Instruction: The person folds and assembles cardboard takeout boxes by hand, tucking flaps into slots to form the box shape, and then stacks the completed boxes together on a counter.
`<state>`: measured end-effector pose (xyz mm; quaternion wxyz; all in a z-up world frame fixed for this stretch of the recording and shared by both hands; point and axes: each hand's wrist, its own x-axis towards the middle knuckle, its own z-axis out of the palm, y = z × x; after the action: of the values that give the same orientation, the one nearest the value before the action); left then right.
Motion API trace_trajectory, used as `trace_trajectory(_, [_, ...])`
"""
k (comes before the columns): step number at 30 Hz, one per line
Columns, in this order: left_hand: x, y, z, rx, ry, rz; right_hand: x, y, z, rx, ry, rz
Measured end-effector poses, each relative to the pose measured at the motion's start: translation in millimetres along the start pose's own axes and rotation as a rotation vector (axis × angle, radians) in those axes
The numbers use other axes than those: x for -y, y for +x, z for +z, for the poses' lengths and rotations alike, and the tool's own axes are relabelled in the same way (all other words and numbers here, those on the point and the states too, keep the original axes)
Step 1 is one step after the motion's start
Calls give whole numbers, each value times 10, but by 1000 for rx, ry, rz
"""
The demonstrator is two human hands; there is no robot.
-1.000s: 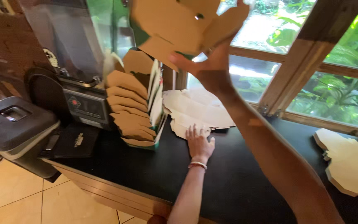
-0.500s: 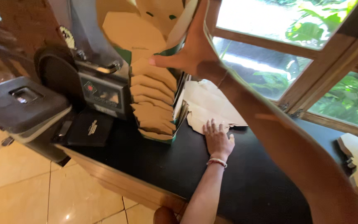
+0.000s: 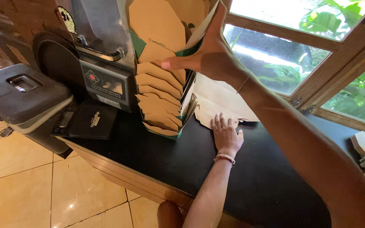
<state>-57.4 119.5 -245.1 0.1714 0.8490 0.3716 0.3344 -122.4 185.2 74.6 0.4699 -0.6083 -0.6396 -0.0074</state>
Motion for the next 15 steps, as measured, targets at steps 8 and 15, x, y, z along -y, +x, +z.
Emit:
trace_trajectory(8, [14,20,22,51,12,-11,101,-104,20,-50,159,-13])
trace_trajectory(15, [21,15,40,41,7,0,172,-39,11,-124,325,96])
